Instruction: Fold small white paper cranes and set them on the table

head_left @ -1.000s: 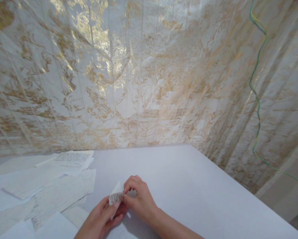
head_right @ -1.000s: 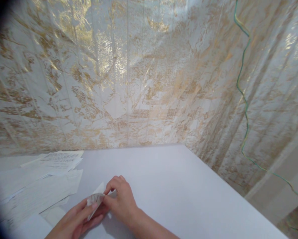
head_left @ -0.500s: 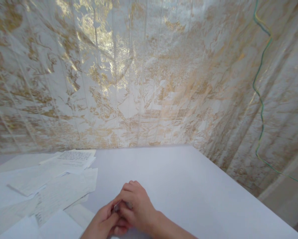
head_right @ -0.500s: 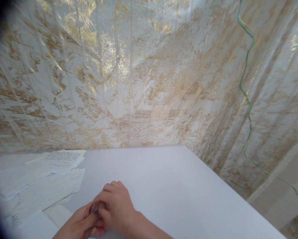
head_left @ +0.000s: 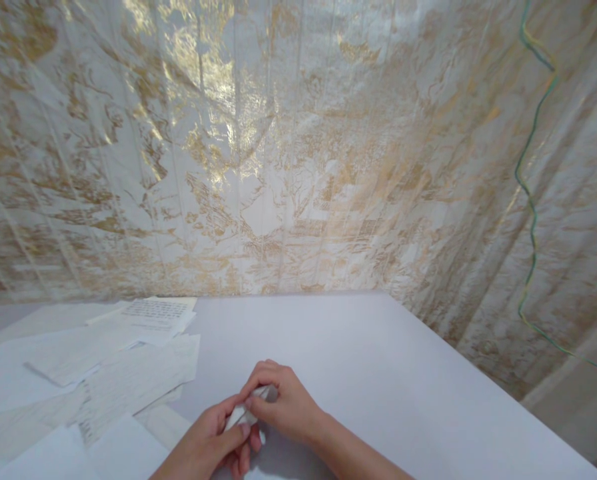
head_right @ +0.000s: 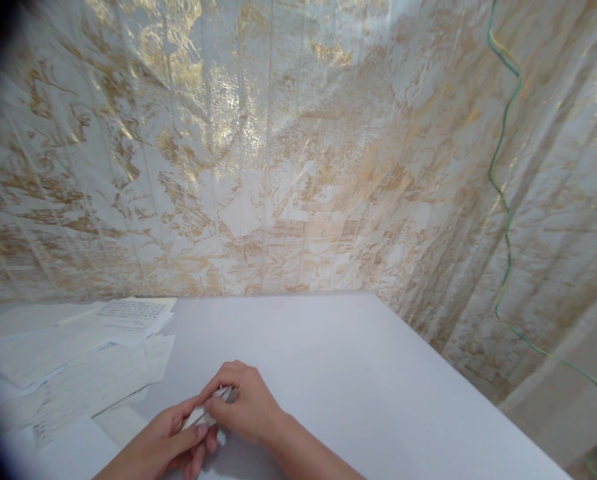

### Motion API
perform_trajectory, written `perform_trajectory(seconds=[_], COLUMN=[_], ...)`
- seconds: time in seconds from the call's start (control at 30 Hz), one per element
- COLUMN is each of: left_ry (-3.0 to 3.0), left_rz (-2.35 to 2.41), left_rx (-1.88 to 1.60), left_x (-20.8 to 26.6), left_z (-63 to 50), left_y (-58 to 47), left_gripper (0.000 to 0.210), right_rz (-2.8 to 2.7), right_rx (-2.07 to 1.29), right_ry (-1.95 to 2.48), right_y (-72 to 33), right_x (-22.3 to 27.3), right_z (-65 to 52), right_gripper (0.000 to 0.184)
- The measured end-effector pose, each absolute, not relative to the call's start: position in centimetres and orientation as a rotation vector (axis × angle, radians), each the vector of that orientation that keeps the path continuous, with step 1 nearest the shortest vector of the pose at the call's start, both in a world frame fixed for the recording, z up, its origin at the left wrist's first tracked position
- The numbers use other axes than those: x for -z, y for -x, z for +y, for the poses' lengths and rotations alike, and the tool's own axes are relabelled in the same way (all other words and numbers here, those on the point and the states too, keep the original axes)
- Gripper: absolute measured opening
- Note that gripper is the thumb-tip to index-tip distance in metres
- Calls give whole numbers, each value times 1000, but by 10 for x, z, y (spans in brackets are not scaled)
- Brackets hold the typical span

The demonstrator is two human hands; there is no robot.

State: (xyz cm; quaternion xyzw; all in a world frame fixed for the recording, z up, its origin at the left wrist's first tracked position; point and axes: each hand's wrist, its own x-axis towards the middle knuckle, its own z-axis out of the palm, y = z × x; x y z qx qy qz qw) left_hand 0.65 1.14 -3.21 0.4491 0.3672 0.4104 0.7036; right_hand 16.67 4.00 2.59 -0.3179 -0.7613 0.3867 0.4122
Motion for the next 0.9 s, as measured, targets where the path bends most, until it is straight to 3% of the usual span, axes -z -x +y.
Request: perform_trajectory(seconds=[0.23,0.47,0.9], left_ry=[-1036,-1072,-1137], left_rz=[891,1016,1060], left_rx=[-910,-1022,-1025], left_x=[22,14,4], left_z=[12,8,3], left_y=[-4,-3,-7], left_gripper=[55,48,50], right_rz=[-1849,-1676,-1528], right_rx=[-1013,-1179,-1344], right_ry=[889,842,713], right_y=[-168,-173,-171], right_x=[-26,-21,-22], right_z=[40,50,47], right_gripper=[35,17,39])
